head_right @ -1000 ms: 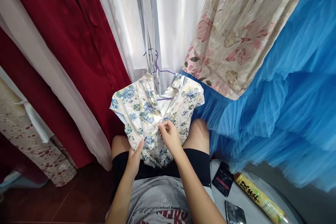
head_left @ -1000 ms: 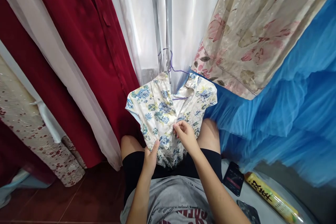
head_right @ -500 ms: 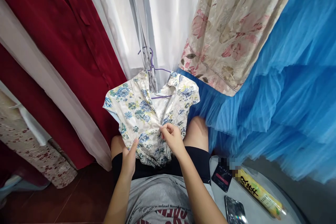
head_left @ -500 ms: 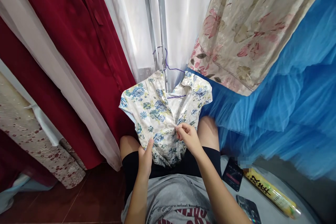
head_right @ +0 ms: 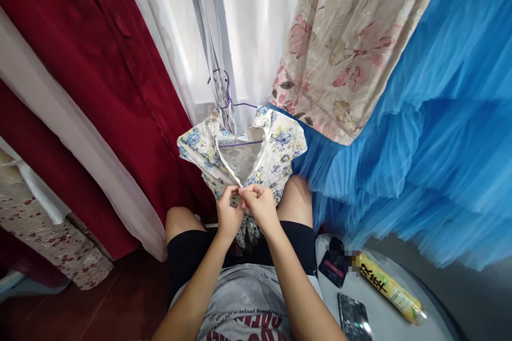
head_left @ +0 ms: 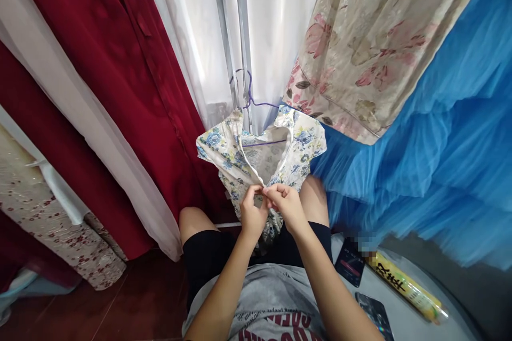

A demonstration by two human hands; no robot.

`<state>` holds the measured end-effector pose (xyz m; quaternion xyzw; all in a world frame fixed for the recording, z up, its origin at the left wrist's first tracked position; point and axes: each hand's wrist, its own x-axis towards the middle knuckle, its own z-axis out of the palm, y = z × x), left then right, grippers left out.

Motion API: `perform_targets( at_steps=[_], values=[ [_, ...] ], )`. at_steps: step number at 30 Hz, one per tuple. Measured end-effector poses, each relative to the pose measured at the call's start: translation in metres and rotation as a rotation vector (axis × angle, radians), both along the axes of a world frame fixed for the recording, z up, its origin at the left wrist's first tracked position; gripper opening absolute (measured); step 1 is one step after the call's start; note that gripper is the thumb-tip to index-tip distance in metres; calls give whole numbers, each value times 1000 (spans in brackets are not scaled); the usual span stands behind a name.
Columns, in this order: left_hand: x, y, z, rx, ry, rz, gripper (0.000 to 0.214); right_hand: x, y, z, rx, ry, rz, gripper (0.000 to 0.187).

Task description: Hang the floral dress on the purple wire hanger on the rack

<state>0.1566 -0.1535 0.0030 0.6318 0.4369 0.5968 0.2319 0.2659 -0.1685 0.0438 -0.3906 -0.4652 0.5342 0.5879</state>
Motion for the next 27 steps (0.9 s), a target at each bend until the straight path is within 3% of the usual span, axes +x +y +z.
perform_targets(
  at_steps=[5,10,13,17,20,23,25,27],
  values=[
    [-1,5,-12,46,154,-8,6,1,36,29,61,11,-96,30],
    [-12,20,-27,39,352,-16,12,-7,104,91,208,-87,-194,31],
    [-22,27,-32,1,489,-38,14,-14,127,122,231,-51,-220,29],
    [-35,35,-24,-42,542,-138,12,-17,129,130,259,4,-185,23],
    [-44,49,10,57,411,-166,12,-16,122,119,269,42,-140,16],
    [-48,72,69,240,210,-52,36,-13,114,112,304,-22,-105,21],
    [-48,88,109,344,214,-21,40,-10,111,112,361,-72,-89,23],
    [-49,101,141,406,323,-53,28,-7,109,112,418,-108,-93,23]
  ],
)
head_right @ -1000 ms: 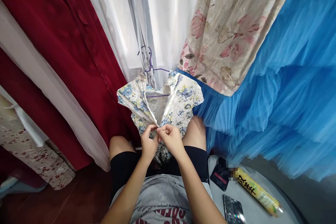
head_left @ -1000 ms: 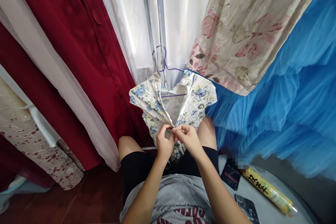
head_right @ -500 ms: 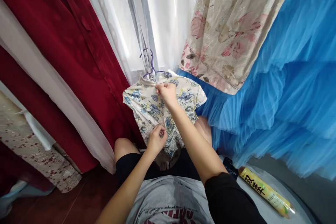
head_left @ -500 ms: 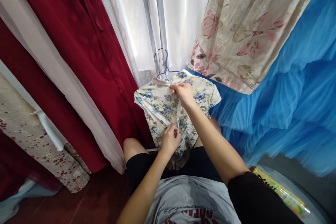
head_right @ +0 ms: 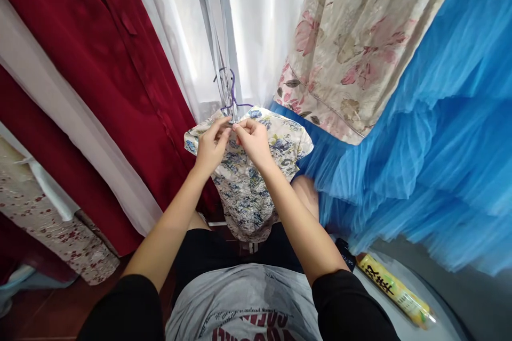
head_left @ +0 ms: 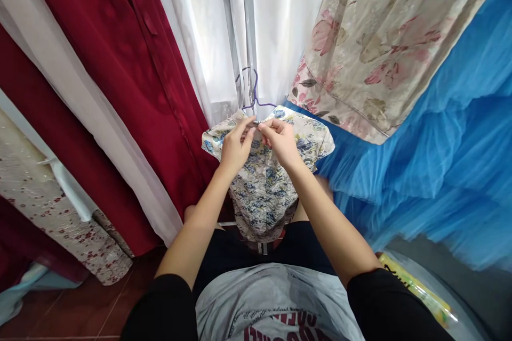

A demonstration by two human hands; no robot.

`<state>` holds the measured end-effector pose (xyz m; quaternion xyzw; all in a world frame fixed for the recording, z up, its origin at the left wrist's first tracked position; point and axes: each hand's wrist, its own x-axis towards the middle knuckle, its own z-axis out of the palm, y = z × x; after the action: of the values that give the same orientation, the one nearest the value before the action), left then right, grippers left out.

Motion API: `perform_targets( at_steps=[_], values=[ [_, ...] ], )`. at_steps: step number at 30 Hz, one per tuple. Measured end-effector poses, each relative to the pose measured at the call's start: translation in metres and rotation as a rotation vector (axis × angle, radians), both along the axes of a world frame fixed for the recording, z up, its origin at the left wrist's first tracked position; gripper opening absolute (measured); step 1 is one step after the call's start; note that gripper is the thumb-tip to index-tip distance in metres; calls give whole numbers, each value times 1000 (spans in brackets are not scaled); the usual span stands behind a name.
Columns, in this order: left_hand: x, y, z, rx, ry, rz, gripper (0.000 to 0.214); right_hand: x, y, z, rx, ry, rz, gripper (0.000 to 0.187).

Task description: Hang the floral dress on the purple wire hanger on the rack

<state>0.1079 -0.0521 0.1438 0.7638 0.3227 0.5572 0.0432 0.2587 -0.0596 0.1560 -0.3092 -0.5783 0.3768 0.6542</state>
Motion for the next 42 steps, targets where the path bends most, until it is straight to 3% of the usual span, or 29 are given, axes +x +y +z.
perform_targets(
  at_steps=[2,5,8,11,14,18,22,24,26,28,30,33,35,38,42],
  values=[
    [1,6,20,59,99,3,22,2,1,-1,26,-44,-43,24],
    [2,4,34,144,111,38,21,4,8,-8,26,-117,-141,26],
    [-5,7,40,161,-29,64,22,3,13,-23,10,-176,-211,25],
    [-33,29,42,131,-292,131,25,1,7,-39,-37,-209,-222,23],
    [-75,57,28,22,-671,209,18,-6,-9,-51,-64,-198,-185,23],
    [-106,71,-21,-401,-1331,261,17,-20,-29,-64,-96,-152,-96,22],
    [-83,52,-90,-701,-1404,196,23,-13,-33,-96,-172,-10,-129,23],
    [-60,38,-117,-850,-1382,111,20,4,-33,-123,-255,130,-253,24],
    [-36,23,-131,-960,-1347,-2,16,26,-35,-151,-352,251,-421,26],
    [-14,9,-132,-999,-1321,-125,12,46,-39,-174,-415,279,-538,27],
    [5,-6,-122,-934,-1277,-271,15,58,-45,-186,-434,259,-598,27],
    [31,-34,-101,-775,-1035,-461,24,57,-55,-183,-323,223,-718,31],
    [46,-54,-89,-702,-793,-497,25,49,-62,-171,-240,125,-600,31],
    [62,-81,-75,-558,-491,-499,24,34,-75,-147,-228,-4,-103,38],
    [56,-91,-57,-494,-276,-513,27,26,-94,-123,-387,262,297,56]
  ],
)
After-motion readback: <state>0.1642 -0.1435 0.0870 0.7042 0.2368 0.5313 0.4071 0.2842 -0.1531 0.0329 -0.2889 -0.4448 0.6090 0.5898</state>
